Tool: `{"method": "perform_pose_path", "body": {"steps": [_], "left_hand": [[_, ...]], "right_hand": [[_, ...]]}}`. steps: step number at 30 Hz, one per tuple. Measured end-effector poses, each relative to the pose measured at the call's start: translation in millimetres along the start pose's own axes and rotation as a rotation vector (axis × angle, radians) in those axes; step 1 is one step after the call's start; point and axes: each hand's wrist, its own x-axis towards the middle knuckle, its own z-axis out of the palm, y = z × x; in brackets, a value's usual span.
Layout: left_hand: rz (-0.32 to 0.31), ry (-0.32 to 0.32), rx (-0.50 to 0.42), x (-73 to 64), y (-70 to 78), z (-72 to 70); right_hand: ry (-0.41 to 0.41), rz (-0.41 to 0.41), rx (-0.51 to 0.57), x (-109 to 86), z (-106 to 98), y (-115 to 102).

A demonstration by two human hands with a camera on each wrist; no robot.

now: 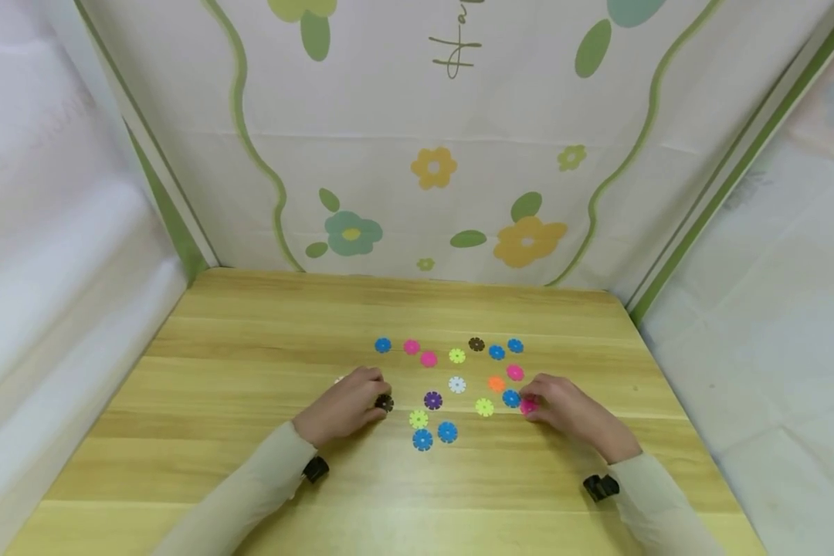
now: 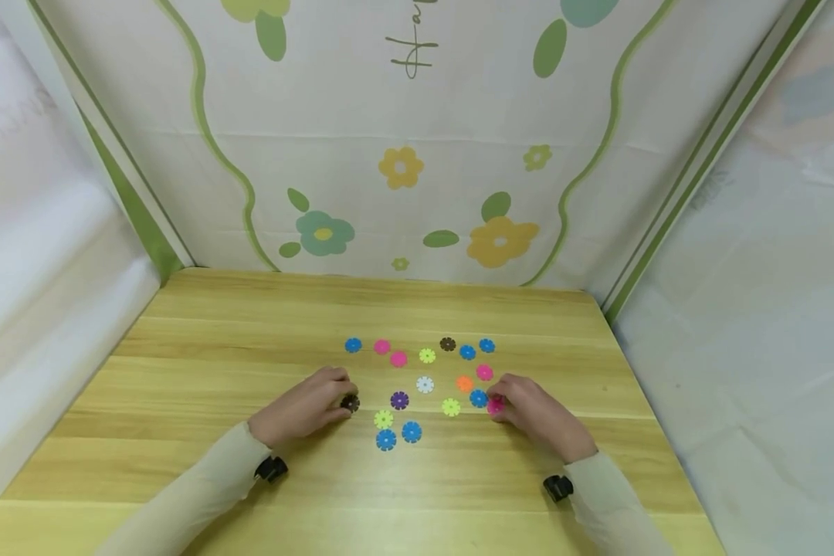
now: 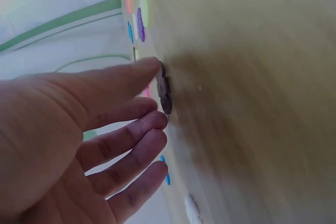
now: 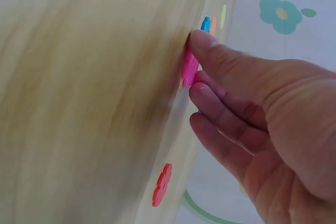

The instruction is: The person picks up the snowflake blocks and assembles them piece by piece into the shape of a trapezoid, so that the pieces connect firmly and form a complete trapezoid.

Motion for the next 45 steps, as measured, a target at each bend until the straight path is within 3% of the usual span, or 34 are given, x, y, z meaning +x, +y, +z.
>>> {"method": "perform_pose_path", "body": {"steps": [8, 15, 22, 28, 33, 39, 45], "left_hand": [[-0.040, -0.008, -0.002, 8.8, 2.9, 0.4], [-0.127, -0.028, -0.205, 8.8, 3.1, -4.8], [-0.178, 0.006, -0.450, 8.6, 6.0, -12.2], [-0.206, 0.031, -0.721, 10.0, 13.2, -16.1], [-0.299, 0.053, -0.940, 12.2, 19.5, -12.9], [-0.357, 0.091, -1.027, 20.1, 27.5, -11.5], [-0.358, 0.107, -1.063, 28.0, 32.3, -9.2]], "right_hand": [[-0.049, 0.050, 0.105, 7.6, -12.9, 2.8], [-0.065, 0.002, 0.258, 15.3, -25.4, -8.3], [0.014, -0.040, 0.335, 30.3, -26.4, -23.4], [0.111, -0.046, 0.353, 41.3, -17.4, -37.5], [0.199, -0.084, 0.426, 52.4, -7.4, -53.5], [0.295, -0.151, 0.484, 64.2, 0.4, -71.8], [0.370, -0.262, 0.435, 70.8, 6.2, -86.6]]}}
